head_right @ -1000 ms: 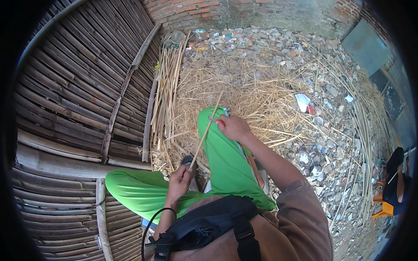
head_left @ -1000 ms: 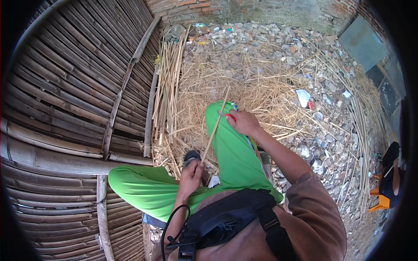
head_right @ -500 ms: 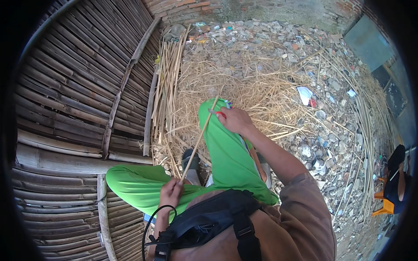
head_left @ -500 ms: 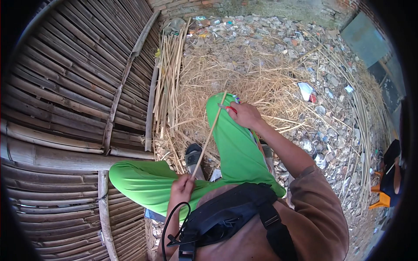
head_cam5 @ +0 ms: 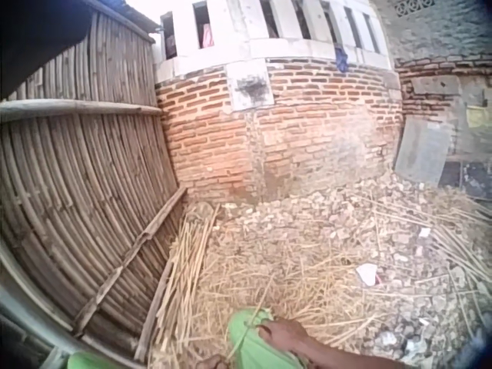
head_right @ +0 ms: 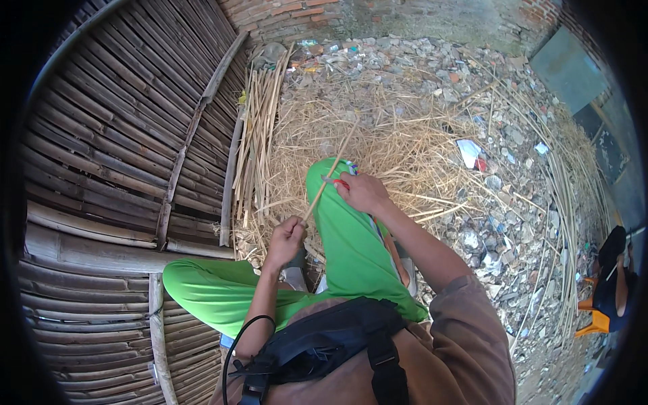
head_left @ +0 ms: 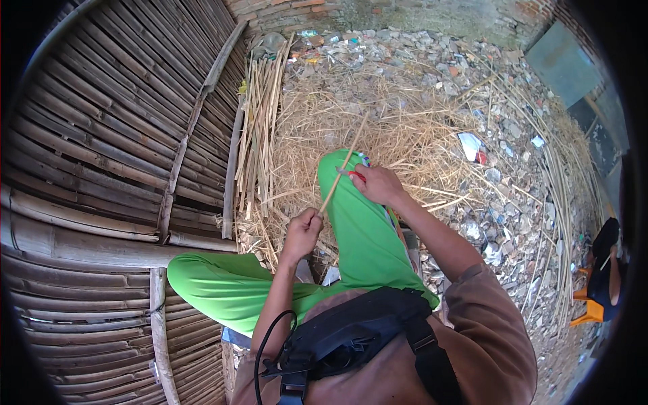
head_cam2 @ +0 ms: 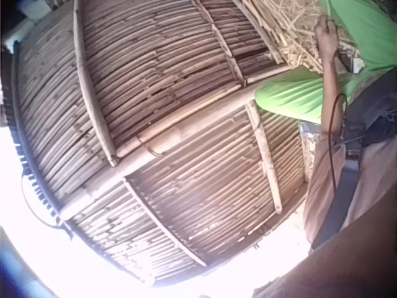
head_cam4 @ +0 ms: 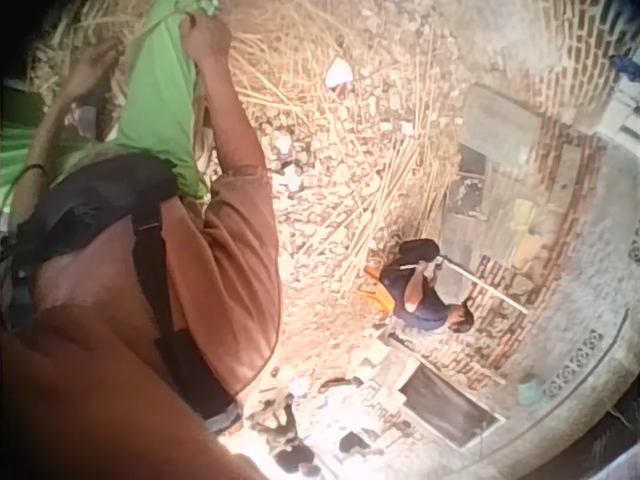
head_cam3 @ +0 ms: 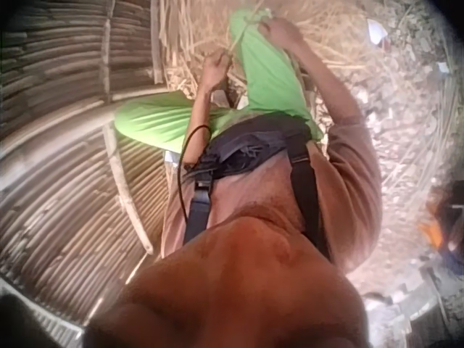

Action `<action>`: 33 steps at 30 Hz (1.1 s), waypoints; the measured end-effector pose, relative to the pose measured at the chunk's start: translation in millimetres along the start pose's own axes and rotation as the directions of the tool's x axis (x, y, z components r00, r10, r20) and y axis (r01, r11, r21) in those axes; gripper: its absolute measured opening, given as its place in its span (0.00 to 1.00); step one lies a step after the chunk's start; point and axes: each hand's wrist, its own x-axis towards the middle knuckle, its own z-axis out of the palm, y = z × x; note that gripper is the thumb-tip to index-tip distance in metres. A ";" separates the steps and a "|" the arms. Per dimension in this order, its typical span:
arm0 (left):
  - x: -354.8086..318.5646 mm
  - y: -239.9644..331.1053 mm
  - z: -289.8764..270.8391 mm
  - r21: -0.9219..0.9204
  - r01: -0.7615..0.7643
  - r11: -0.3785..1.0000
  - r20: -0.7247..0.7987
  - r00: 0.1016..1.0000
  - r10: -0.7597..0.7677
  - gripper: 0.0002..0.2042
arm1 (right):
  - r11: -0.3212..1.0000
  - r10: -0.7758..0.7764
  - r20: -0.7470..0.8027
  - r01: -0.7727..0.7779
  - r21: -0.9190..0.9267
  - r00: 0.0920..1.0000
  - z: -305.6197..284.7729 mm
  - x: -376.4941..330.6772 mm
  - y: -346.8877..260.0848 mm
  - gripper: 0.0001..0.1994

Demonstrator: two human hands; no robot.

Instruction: The person uses a utility knife to shave thin layers off a long bamboo stick by hand while seated.

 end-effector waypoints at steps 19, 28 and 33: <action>-203.9 43.9 -56.9 -0.060 0.298 0.953 -0.087 0.949 -0.302 0.10 | 1.000 0.001 -0.023 -0.001 0.001 1.000 0.9 1.9 -3.0 0.20; 19.1 5.2 9.6 -0.196 0.104 0.975 -0.016 0.994 -0.110 0.12 | 1.000 -0.020 -0.012 0.020 -0.009 1.000 -5.1 2.8 -8.7 0.19; 52.3 3.1 15.8 -0.298 0.132 0.945 0.056 0.991 -0.120 0.11 | 1.000 -0.014 -0.010 0.014 0.023 1.000 -4.8 1.5 -7.0 0.19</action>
